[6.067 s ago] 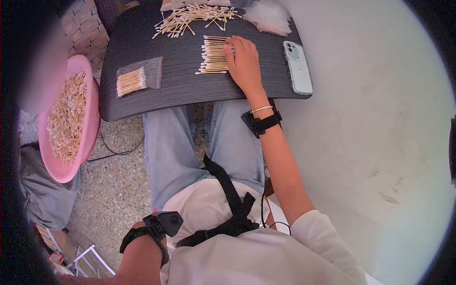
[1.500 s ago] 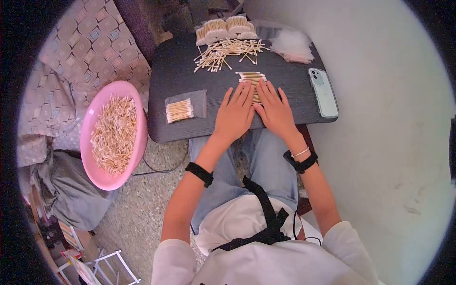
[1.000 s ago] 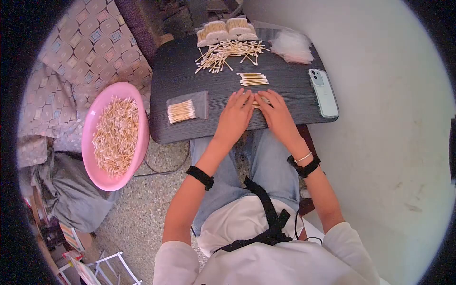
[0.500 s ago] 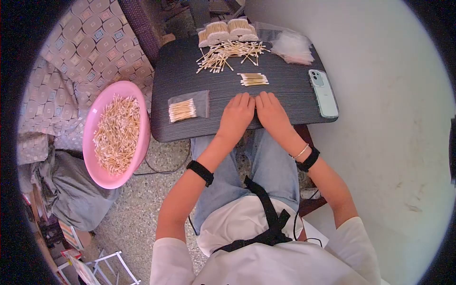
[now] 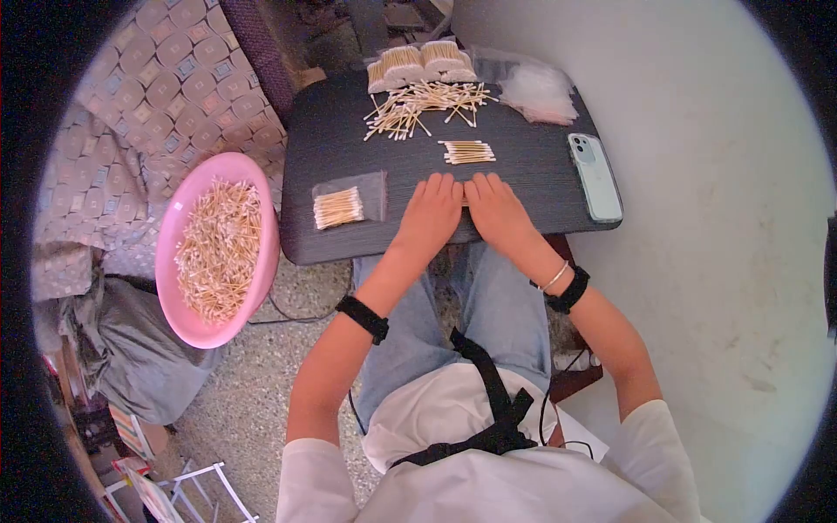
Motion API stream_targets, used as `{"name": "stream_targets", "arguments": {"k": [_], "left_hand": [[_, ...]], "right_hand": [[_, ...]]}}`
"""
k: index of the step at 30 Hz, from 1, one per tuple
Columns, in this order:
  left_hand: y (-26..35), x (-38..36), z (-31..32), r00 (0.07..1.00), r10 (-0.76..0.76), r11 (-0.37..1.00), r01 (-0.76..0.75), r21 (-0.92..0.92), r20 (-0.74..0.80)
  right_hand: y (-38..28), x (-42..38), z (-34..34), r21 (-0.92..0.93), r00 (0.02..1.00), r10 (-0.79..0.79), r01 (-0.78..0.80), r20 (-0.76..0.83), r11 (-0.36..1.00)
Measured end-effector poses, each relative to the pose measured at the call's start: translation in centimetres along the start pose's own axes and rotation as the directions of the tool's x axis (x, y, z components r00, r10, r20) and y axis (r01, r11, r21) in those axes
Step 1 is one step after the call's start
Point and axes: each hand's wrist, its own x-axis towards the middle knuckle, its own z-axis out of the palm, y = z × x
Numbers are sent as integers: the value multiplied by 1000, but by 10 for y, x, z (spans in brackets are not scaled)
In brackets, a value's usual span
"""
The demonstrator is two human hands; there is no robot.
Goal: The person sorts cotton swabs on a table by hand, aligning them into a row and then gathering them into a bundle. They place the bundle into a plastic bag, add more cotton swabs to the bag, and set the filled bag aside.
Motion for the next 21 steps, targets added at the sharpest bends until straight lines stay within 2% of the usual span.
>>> {"name": "stream_targets", "arguments": {"k": [3, 6, 8, 11, 14, 15, 17, 18, 20, 21], "left_hand": [[-4, -11, -3, 999, 27, 984, -22, -180, 24], [-4, -23, -17, 997, 49, 947, -25, -321, 67], [1, -28, -38, 987, 33, 929, 26, -368, 154], [5, -41, -41, 974, -37, 744, 176, -645, 223], [5, -43, -85, 942, 142, 702, 121, -702, 304], [7, -44, -87, 963, 104, 634, 127, -763, 248], [11, -45, -89, 990, 13, 483, 119, -868, 143], [16, -46, -84, 984, -72, 347, 176, -921, 161], [30, -46, -70, 947, -225, 44, 244, -969, 228], [38, -45, -73, 931, -283, 39, 251, -967, 230]], "right_hand": [[-8, -6, -14, 20, 1000, -19, 18, 21, 1000], [-15, -13, -25, 145, 999, -28, 22, 43, 989], [-19, -18, -32, 215, 991, -39, 12, 124, 977], [-22, -25, -53, 324, 939, -72, -43, 336, 945], [-31, -28, -75, 454, 851, -80, -196, 520, 869], [-32, -29, -78, 494, 818, -83, -259, 569, 830], [-33, -31, -77, 624, 821, -181, -248, 542, 741], [-33, -32, -77, 684, 822, -228, -243, 522, 688], [-40, -31, -82, 769, 882, -180, -260, 436, 584], [-43, -30, -84, 807, 907, -150, -262, 393, 529]]}}
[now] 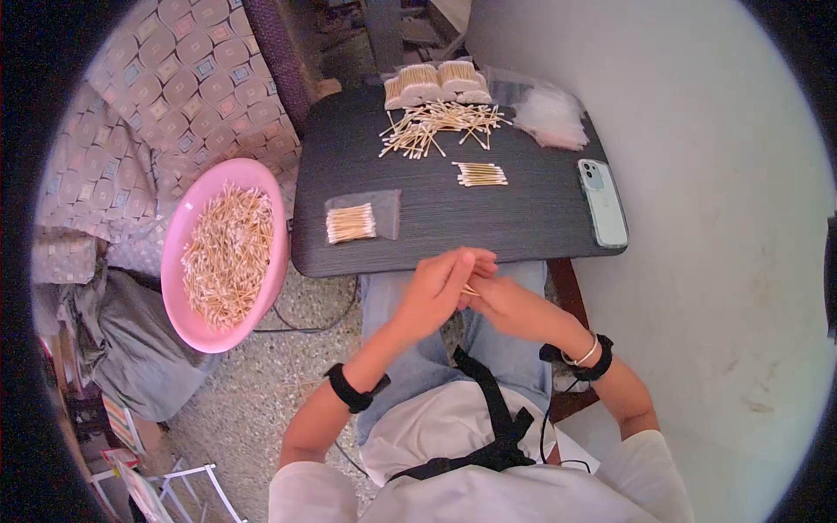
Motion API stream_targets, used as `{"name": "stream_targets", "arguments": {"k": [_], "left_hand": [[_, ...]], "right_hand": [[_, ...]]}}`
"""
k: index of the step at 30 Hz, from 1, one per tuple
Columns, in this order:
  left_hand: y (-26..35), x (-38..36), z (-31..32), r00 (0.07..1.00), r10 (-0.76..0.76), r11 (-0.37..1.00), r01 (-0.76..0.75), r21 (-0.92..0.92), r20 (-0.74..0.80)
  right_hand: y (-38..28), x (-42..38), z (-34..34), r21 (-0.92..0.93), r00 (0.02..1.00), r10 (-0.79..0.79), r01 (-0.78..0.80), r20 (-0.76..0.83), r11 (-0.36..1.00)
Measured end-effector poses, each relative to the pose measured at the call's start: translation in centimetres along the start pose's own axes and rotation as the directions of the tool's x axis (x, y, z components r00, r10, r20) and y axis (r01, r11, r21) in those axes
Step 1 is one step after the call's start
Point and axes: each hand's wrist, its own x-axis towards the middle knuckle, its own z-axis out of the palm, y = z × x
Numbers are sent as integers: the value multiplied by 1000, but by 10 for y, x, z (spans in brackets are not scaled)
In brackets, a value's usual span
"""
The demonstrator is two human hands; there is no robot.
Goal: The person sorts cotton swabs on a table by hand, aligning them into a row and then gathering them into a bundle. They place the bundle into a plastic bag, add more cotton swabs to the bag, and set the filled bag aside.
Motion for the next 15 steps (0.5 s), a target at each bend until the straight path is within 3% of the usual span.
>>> {"name": "stream_targets", "arguments": {"k": [2, 5, 9, 11, 14, 15], "left_hand": [[12, -3, 14, 993, -12, 1000, 11, -5, -118], [14, -4, 19, 980, 160, 980, -143, 141, -115], [15, -6, -2, 927, 367, 802, -360, 476, 83], [14, -10, -10, 867, 469, 596, -451, 664, 168], [14, -10, -11, 814, 549, 507, -504, 699, 189], [13, -10, -13, 840, 513, 532, -471, 704, 175]], "right_hand": [[1, -2, -1, 40, 998, 4, -6, 59, 999], [8, -11, 8, 91, 997, -11, 3, 78, 996], [4, -15, -2, 315, 981, 82, -135, 176, 939], [4, -18, -9, 569, 939, 99, -281, 330, 773], [-1, -18, -5, 770, 909, 44, -377, 415, 515], [-4, -17, 0, 813, 908, 19, -384, 419, 438]]}}
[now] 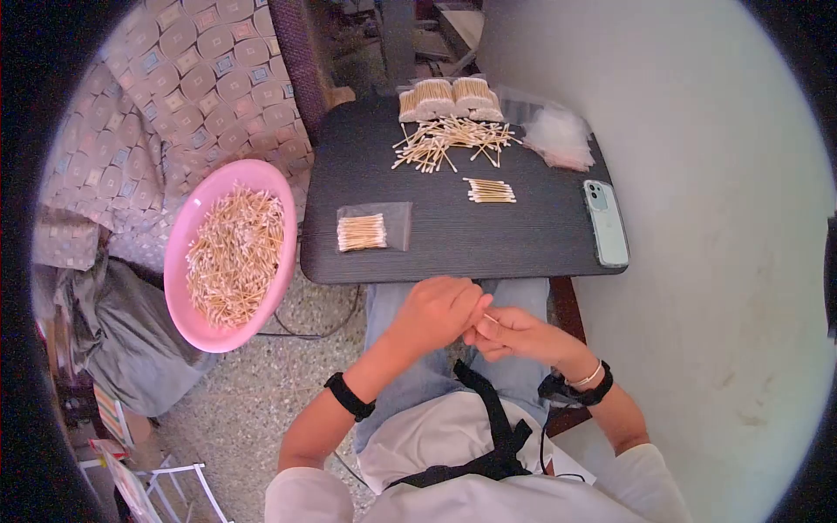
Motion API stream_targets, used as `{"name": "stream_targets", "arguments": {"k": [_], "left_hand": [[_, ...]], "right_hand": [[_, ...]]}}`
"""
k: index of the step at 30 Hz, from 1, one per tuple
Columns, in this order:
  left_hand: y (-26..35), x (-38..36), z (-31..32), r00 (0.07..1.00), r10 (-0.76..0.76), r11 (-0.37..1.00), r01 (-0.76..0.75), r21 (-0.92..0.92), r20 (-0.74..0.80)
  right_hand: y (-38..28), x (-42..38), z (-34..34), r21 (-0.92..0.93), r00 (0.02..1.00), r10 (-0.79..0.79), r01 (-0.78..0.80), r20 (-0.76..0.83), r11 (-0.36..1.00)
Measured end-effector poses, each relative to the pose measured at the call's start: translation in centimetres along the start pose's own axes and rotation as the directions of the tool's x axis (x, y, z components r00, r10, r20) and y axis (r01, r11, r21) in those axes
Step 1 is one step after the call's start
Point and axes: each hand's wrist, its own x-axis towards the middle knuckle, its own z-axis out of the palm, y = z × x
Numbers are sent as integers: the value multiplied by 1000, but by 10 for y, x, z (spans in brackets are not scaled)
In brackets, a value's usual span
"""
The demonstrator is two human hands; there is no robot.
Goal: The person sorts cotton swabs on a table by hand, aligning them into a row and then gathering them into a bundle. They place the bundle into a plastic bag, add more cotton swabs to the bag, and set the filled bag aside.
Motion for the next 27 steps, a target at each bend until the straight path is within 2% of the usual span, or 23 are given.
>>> {"name": "stream_targets", "arguments": {"k": [2, 3, 6, 11, 14, 15, 17, 20, 23, 27], "left_hand": [[-5, -5, -3, 995, -85, 996, 85, -1, 49], [-7, -7, -3, 997, -74, 996, 73, 42, 28], [-10, -10, -2, 999, -47, 991, 48, 122, -11], [-11, -23, -4, 990, -122, 991, 119, 55, 66], [-23, -10, -20, 992, -124, 984, 120, 131, 18], [-32, -7, -22, 973, -212, 947, 227, 227, -90], [-54, -8, -22, 883, -340, 813, 449, 371, -324], [-89, -21, -20, 893, -338, 750, 447, 487, -298], [-94, -25, -18, 903, -374, 776, 430, 461, -213], [-78, -30, -16, 917, -336, 796, 399, 456, -217]], "right_hand": [[0, 4, 11, 233, 989, 15, 21, -150, 972], [0, 5, 15, 344, 974, 36, 44, -222, 938], [9, 5, 7, 325, 990, 82, -42, -111, 945], [28, 12, 15, 26, 939, -5, 15, -343, 1000], [38, 15, 12, -211, 844, -102, -14, -526, 977], [39, 16, 10, -292, 796, -149, -36, -587, 956], [38, 15, 4, -392, 779, -207, -54, -591, 919], [33, 16, -2, -507, 786, -253, -88, -565, 858], [27, 21, 0, -614, 781, -306, -122, -544, 780], [21, 30, 2, -721, 755, -410, -117, -511, 683]]}}
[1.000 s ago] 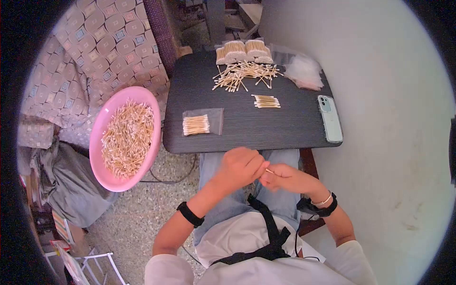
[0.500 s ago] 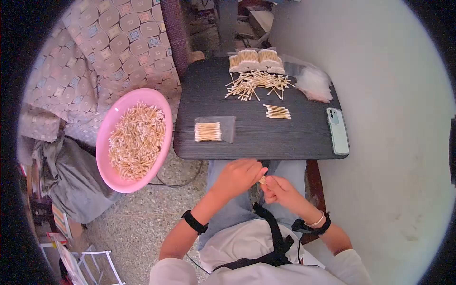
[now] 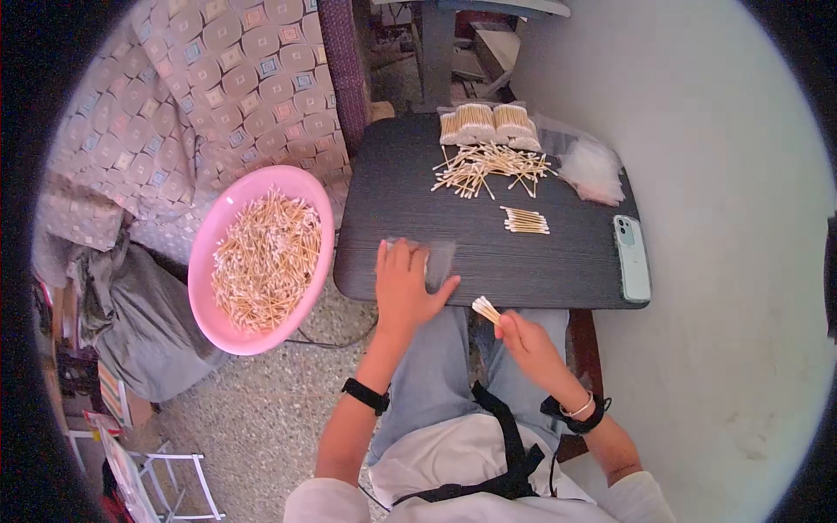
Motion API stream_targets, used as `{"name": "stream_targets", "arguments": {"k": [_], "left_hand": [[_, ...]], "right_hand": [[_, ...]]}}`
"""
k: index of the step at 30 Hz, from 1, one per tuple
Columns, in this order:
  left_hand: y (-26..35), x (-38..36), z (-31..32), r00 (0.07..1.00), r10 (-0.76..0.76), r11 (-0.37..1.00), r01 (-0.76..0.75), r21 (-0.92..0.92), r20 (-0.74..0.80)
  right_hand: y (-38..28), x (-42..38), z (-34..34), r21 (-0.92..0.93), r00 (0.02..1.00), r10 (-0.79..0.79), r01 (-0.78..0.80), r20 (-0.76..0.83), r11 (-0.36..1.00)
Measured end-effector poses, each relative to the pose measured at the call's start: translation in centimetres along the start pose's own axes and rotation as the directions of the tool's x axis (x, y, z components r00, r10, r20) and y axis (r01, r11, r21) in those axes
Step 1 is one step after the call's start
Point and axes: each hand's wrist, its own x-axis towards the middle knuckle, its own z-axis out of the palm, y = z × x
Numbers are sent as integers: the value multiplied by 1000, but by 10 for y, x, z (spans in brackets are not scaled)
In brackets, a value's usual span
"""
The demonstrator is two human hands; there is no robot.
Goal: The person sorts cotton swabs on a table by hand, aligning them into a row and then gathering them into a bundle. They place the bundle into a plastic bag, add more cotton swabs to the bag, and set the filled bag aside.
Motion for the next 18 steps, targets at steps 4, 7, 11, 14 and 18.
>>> {"name": "stream_targets", "arguments": {"k": [4, 7, 11, 14, 18], "left_hand": [[2, -12, 1, 998, 57, 998, -56, -25, 14], [1, -14, 1, 994, 106, 994, -105, -19, 26], [2, -21, 6, 987, 158, 987, -158, -18, 1], [1, -23, 5, 985, 170, 984, -170, -54, -16], [4, -21, -2, 990, 139, 989, -141, -52, -32]], "right_hand": [[0, 13, 8, -212, 996, -62, 47, -66, 976], [6, 22, 15, -300, 998, -51, 38, -34, 953], [15, 25, 27, -297, 995, -90, 77, -31, 952], [11, 26, 34, -314, 990, -121, 93, -70, 945], [1, 33, 38, -382, 964, -234, 171, -126, 908]]}}
